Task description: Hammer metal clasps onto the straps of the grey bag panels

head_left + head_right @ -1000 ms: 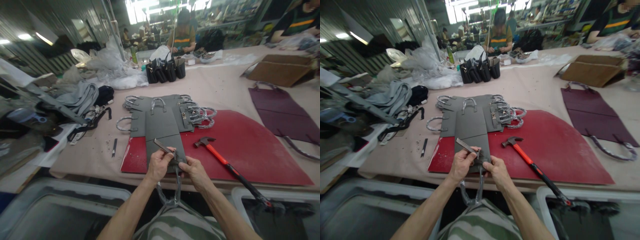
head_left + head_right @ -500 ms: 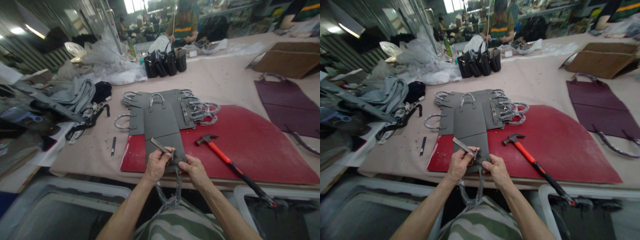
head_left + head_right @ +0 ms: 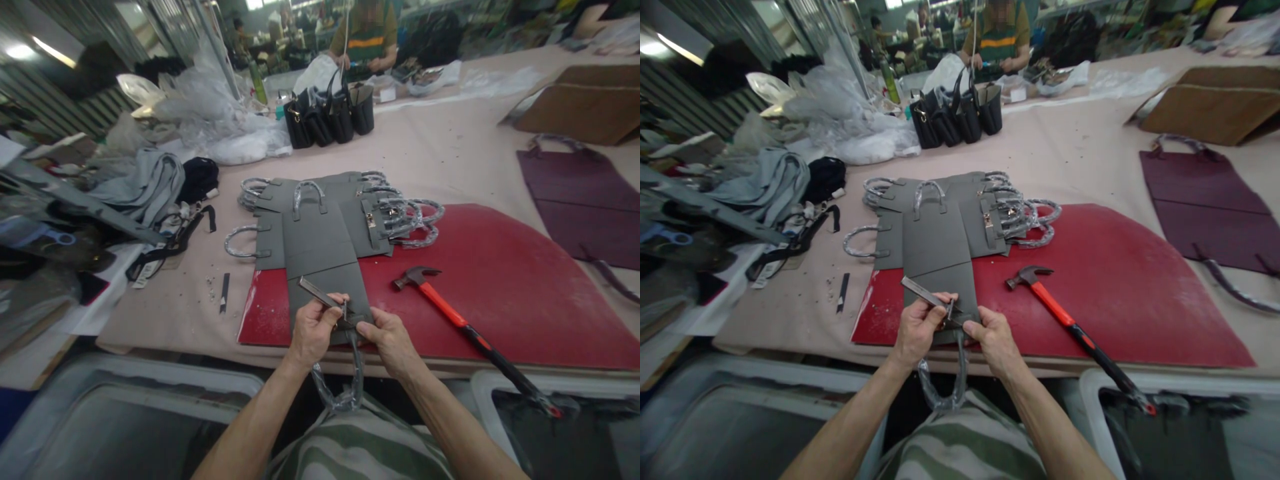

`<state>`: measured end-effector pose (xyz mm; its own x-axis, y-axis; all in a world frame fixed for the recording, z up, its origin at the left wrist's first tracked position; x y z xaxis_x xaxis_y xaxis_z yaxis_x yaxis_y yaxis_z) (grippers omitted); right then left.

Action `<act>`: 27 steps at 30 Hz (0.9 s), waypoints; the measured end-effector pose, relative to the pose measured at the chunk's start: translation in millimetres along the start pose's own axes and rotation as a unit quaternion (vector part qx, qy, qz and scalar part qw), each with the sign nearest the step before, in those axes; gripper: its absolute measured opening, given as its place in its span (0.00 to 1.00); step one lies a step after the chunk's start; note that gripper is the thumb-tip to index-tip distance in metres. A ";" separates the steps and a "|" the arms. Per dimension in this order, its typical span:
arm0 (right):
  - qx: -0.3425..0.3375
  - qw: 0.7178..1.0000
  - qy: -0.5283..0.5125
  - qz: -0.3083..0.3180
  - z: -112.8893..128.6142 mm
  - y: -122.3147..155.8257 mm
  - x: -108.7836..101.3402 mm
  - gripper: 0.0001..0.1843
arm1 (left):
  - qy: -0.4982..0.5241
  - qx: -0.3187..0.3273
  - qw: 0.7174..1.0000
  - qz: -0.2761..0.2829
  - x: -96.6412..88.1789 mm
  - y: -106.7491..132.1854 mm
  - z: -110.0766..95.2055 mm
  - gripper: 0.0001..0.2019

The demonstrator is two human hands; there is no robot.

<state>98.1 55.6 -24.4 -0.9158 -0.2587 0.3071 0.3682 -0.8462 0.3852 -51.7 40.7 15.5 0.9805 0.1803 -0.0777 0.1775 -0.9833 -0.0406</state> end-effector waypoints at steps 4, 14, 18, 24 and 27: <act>-0.010 1.000 0.006 -0.001 1.8 -1.0 -0.3 0.15 | -0.022 0.005 1.000 0.006 1.7 0.5 1.9 0.11; 0.067 0.993 -0.091 0.022 -7.9 16.0 -5.2 0.20 | -0.055 0.043 0.998 -0.006 8.1 -3.3 -10.2 0.07; 0.066 0.993 -0.093 -0.022 -12.8 15.9 -7.6 0.16 | -0.062 0.035 0.997 -0.010 9.4 -5.6 -10.4 0.07; 0.036 0.996 -0.074 -0.031 -10.2 12.8 -3.4 0.11 | -0.077 0.039 0.996 -0.019 7.0 -3.1 -12.7 0.07; 0.027 0.997 -0.065 -0.033 -8.1 13.9 -2.4 0.09 | -0.074 0.039 0.996 -0.018 6.8 -2.6 -13.9 0.07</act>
<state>104.1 40.7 -26.9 -0.9111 -0.1382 0.3884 0.3197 -0.8316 0.4541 -44.4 44.1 28.9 0.9497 0.2232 -0.2197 0.2003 -0.9721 -0.1220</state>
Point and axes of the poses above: each hand's wrist, its own y-axis away from the middle knuckle, its own x-axis out of the palm, z = x × y, the point moved 8 cm from there along -y, towards the middle knuckle, and after that the axes turned 2 degrees about -y, right-handed, at the moved point
